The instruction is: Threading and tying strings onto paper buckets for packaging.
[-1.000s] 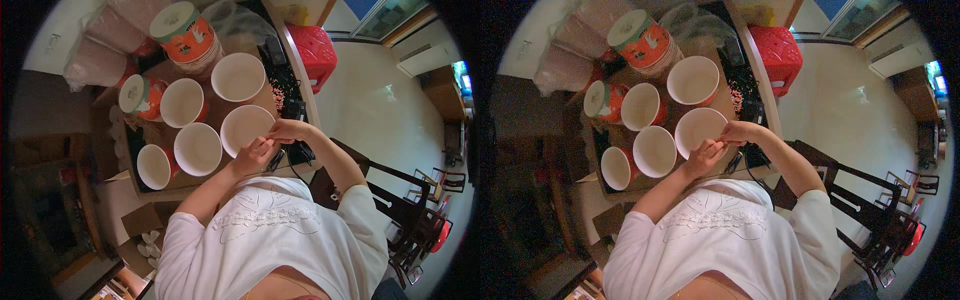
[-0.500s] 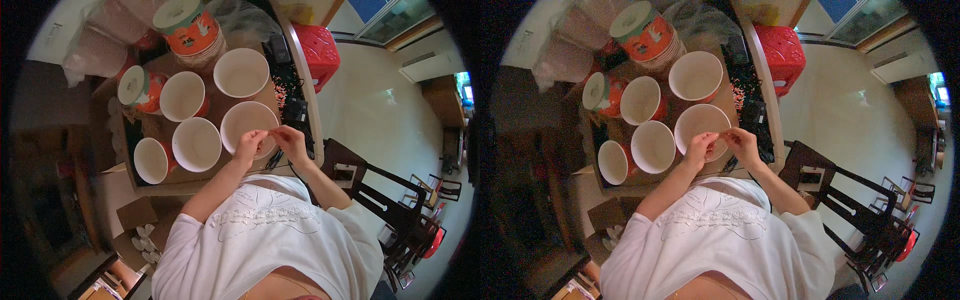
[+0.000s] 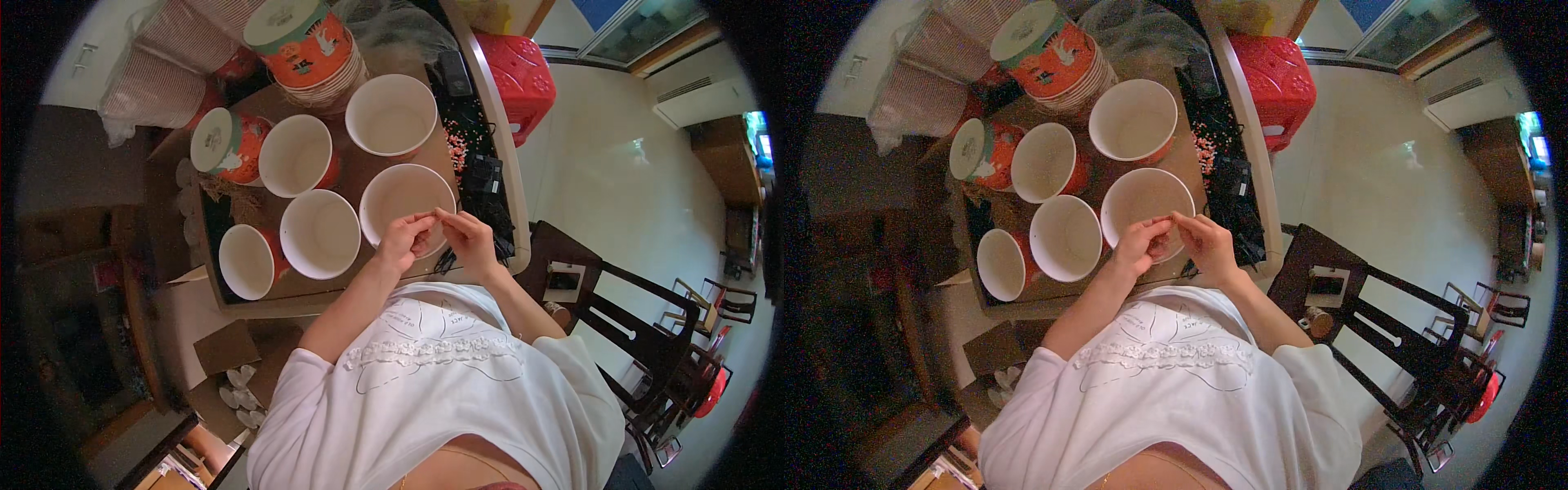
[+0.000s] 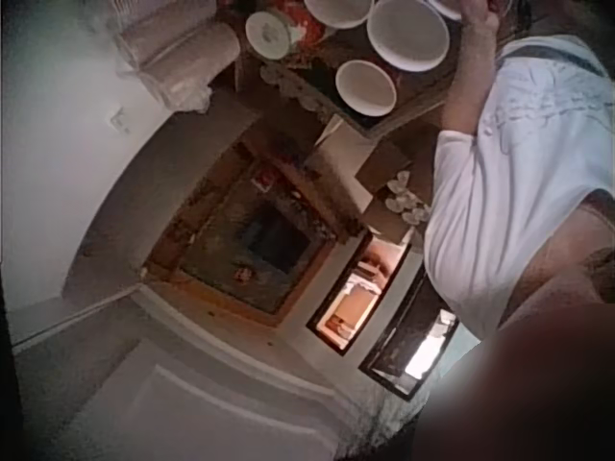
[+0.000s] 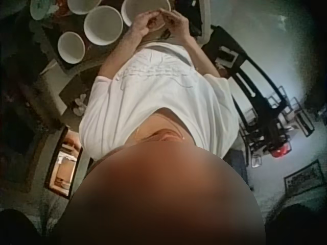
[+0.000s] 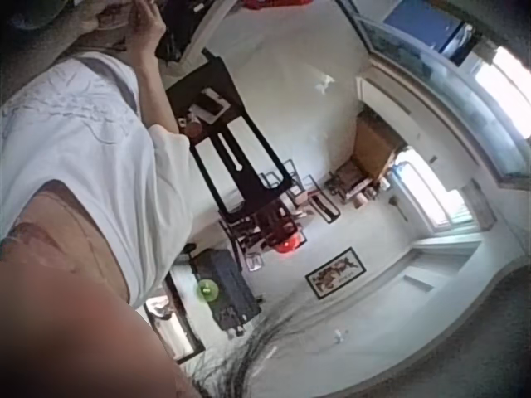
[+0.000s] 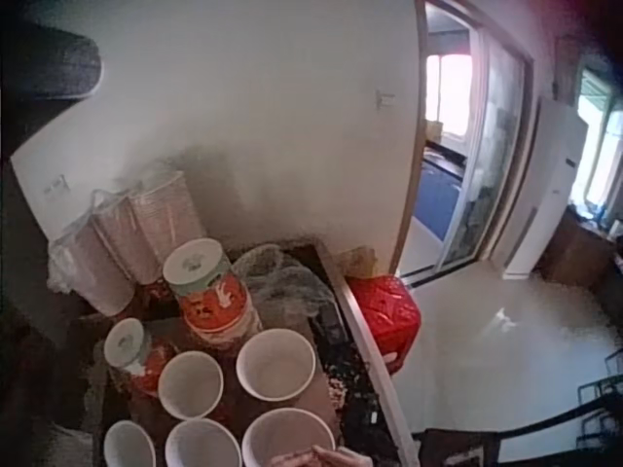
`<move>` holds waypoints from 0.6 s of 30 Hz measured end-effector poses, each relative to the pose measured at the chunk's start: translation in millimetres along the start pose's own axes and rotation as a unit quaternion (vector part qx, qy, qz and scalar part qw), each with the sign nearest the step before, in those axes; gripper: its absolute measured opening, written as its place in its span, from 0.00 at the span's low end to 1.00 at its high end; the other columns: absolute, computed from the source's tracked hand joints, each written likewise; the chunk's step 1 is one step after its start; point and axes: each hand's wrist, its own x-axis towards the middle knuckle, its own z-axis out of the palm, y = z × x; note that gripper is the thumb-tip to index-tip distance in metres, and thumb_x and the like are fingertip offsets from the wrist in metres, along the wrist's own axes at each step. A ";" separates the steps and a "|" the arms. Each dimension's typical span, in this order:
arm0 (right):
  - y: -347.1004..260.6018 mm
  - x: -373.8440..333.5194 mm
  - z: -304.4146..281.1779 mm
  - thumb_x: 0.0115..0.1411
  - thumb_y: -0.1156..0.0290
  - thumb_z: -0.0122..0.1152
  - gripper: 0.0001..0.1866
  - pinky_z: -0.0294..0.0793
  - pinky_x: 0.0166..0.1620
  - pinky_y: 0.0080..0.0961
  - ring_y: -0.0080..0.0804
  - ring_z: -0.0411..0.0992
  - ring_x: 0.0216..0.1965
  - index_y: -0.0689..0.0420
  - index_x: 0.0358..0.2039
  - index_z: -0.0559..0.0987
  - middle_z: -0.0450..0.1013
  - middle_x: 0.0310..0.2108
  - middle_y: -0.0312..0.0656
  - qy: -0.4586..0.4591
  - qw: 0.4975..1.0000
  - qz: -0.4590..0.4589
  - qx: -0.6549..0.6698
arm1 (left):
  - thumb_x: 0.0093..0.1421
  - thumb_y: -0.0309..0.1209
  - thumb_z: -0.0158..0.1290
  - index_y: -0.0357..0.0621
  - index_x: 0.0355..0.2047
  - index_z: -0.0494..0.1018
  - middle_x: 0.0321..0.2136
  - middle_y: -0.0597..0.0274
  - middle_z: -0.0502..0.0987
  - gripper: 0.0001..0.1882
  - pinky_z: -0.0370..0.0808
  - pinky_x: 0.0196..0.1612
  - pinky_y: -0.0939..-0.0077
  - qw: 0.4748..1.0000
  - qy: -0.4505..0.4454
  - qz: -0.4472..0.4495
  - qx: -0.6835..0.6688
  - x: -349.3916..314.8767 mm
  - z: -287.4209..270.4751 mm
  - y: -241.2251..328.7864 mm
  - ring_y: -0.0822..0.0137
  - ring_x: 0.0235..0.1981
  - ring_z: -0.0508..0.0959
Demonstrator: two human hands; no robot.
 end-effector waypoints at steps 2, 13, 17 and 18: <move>13.1 -1.4 3.3 0.53 0.79 0.58 0.15 0.64 0.27 0.13 0.16 0.64 0.23 0.58 0.43 0.77 0.68 0.23 0.34 0.005 0.992 0.059 0.114 | 0.56 0.30 0.54 0.45 0.31 0.75 0.20 0.73 0.71 0.04 0.59 0.19 0.87 0.997 0.027 0.036 0.060 -4.2 9.8 2.1 0.81 0.18 0.66; 15.4 9.6 0.7 0.56 0.75 0.59 0.04 0.63 0.26 0.12 0.12 0.64 0.23 0.62 0.28 0.76 0.71 0.20 0.31 -0.004 0.976 0.159 0.147 | 0.58 0.29 0.52 0.42 0.34 0.77 0.22 0.74 0.73 0.06 0.58 0.18 0.90 0.972 0.096 0.139 0.161 -11.3 27.1 6.6 0.84 0.17 0.64; 19.0 7.7 4.3 0.56 0.75 0.59 0.04 0.64 0.26 0.12 0.13 0.65 0.23 0.62 0.29 0.76 0.71 0.20 0.31 0.001 0.973 0.161 0.167 | 0.58 0.29 0.52 0.42 0.34 0.77 0.23 0.71 0.76 0.07 0.58 0.18 0.90 0.959 0.081 0.153 0.225 -10.7 23.9 6.2 0.84 0.16 0.64; 20.3 7.3 5.0 0.56 0.75 0.59 0.04 0.64 0.26 0.12 0.13 0.65 0.23 0.63 0.29 0.76 0.71 0.21 0.32 0.002 0.973 0.158 0.168 | 0.58 0.29 0.52 0.41 0.34 0.78 0.24 0.70 0.77 0.07 0.59 0.18 0.90 0.949 0.073 0.162 0.260 -10.7 23.6 5.9 0.84 0.16 0.64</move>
